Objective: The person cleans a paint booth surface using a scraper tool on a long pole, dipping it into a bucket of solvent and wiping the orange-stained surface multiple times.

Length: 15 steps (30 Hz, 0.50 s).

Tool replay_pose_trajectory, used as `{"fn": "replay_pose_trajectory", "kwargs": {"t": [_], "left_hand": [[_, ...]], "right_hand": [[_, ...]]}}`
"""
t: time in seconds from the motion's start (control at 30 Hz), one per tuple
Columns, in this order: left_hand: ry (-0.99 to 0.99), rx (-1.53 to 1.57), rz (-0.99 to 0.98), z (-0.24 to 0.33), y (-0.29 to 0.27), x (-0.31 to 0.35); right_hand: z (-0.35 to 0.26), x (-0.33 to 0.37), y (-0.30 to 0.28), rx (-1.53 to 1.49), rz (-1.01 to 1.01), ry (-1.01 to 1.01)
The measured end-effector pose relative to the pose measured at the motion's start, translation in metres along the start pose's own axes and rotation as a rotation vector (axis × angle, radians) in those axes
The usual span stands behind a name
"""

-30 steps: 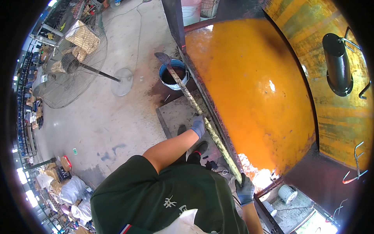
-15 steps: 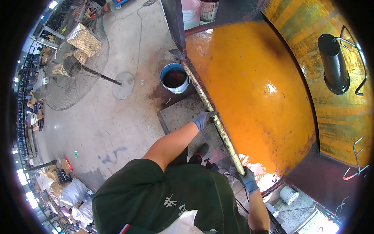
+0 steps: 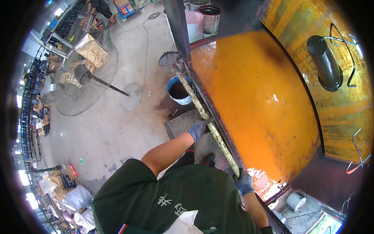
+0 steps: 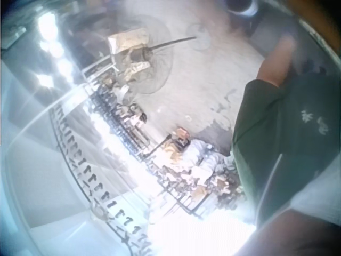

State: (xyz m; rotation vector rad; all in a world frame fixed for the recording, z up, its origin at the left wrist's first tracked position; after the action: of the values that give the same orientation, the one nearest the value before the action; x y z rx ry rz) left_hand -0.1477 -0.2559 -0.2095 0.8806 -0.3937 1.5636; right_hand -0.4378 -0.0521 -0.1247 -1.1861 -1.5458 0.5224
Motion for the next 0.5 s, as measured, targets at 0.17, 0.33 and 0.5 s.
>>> {"fn": "replay_pose_trajectory", "kwargs": {"t": [0.17, 0.33, 0.5], "left_hand": [[0.076, -0.407, -0.054, -0.034, -0.019, -0.038], [0.323, -0.458, -0.067, -0.046, -0.026, -0.046], [-0.091, -0.116, 0.057, 0.028, -0.010, 0.055]], "right_hand": [[0.042, -0.006, 0.042, 0.136, -0.067, 0.100], [0.061, -0.006, 0.059, 0.187, -0.077, 0.050], [0.083, -0.014, 0.078, 0.204, 0.011, 0.052]]}}
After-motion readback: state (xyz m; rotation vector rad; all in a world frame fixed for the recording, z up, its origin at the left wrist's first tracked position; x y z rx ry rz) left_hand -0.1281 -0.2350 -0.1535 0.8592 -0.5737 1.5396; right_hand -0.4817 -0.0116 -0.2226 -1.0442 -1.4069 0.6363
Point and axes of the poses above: each hand's wrist, its own x-axis away from the middle knuckle, its own y-axis out of the palm, z = x × y, the point moved 5 cm from there along -x, towards the middle knuckle, and after that the axes turned 9 degrees about y, right-handed, at the moved point
